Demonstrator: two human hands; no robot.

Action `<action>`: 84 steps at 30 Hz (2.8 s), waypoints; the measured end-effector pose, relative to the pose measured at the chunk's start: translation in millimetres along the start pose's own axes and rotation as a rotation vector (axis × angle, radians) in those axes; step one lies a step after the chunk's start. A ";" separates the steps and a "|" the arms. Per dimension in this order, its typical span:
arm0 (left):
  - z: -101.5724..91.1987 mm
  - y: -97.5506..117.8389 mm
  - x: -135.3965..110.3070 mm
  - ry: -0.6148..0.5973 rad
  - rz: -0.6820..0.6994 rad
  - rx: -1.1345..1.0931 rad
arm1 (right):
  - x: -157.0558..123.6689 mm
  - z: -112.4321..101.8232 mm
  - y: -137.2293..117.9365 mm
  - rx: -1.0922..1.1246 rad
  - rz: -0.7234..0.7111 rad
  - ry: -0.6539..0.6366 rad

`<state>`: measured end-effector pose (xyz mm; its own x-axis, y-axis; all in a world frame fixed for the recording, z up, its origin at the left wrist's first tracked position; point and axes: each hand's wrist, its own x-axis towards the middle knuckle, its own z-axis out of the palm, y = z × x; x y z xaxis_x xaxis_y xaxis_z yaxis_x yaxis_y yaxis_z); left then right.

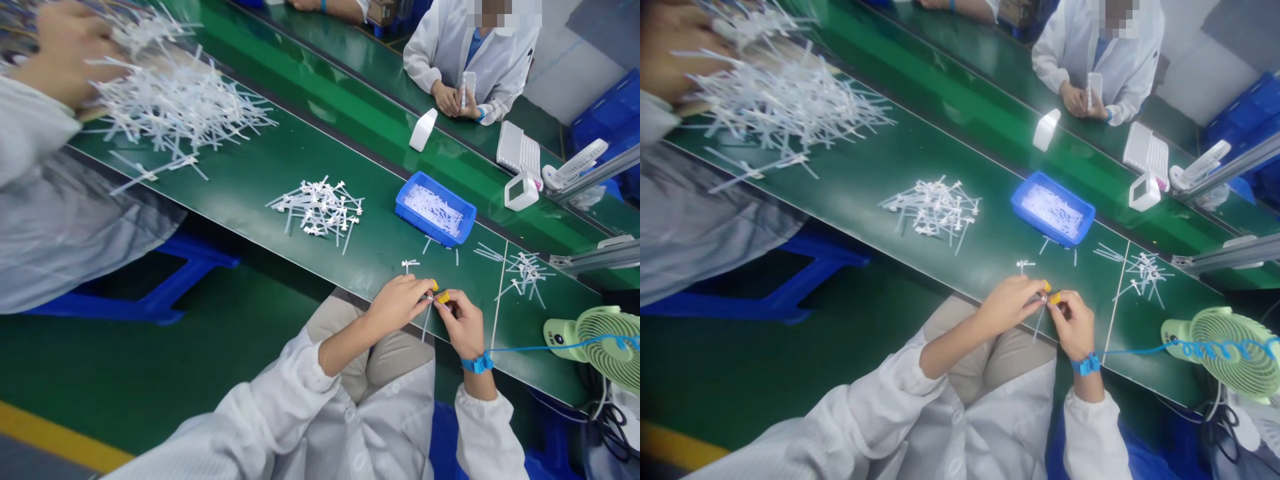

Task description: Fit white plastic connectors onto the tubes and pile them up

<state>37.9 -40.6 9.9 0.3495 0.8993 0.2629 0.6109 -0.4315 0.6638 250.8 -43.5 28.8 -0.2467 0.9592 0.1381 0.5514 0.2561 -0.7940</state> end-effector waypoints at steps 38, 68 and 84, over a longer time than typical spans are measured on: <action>3.1 -1.3 2.5 -0.067 -0.015 0.026 | 19.4 -15.4 -25.7 -0.456 -0.132 -0.172; -7.8 1.3 1.2 -0.057 -0.001 -0.149 | 28.7 -22.7 -43.2 -0.473 -0.229 -0.366; -8.0 1.3 4.2 -0.064 -0.019 -0.159 | 14.6 -26.2 -39.4 -0.486 -0.186 -0.275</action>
<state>34.4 -36.7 17.5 0.3870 0.8984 0.2075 0.4998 -0.3935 0.7716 246.3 -36.5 77.7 -0.5361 0.8433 0.0385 0.7651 0.5046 -0.4001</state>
